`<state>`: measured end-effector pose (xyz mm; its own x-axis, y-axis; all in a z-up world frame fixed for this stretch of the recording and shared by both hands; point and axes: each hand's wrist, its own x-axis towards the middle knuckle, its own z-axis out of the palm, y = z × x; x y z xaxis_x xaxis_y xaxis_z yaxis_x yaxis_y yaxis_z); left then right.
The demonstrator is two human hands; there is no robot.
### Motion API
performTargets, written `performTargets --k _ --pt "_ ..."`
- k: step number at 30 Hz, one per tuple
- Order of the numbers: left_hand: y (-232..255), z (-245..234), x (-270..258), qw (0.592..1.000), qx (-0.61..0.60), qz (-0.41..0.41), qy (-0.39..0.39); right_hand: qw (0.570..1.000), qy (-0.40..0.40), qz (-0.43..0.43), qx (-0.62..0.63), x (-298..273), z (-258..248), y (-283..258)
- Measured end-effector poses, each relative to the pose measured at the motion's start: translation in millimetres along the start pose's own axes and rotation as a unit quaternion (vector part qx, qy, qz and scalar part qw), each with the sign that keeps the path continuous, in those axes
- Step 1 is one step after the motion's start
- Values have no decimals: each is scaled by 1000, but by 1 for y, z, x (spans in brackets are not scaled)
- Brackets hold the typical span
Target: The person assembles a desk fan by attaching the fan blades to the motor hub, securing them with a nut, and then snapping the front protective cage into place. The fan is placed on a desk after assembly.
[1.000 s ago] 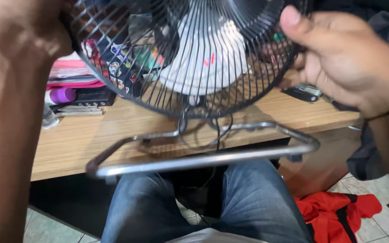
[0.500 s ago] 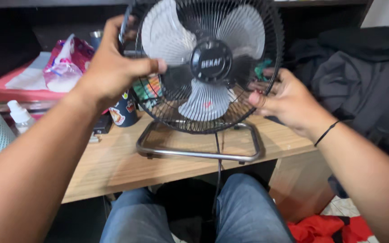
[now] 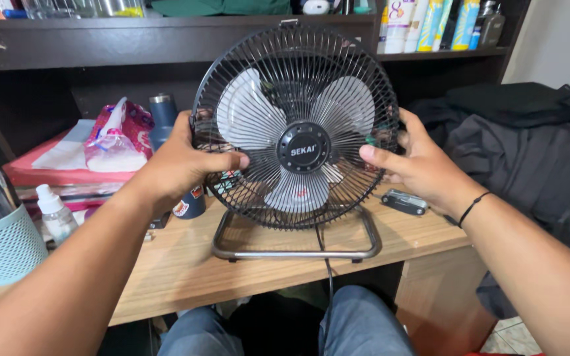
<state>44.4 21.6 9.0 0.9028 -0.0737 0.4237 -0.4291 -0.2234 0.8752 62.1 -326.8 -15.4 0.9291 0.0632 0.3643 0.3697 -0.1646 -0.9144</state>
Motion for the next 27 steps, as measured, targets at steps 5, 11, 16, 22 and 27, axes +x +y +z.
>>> performTargets --k 5,11,16,22,27 --pt "-2 1 4 1000 -18 13 -6 986 -28 -159 -37 -2 10 4" --pt "-24 -4 11 998 -57 -1 1 977 9 -186 -101 -8 16 12" --pt "-52 1 6 997 -30 76 -15 946 45 -271 -173 -29 27 24" --pt "-61 6 4 997 -40 69 -12 950 25 -249 -186 -28 24 26" --pt "-39 7 17 999 -53 10 -5 948 29 -141 -284 -4 7 5"
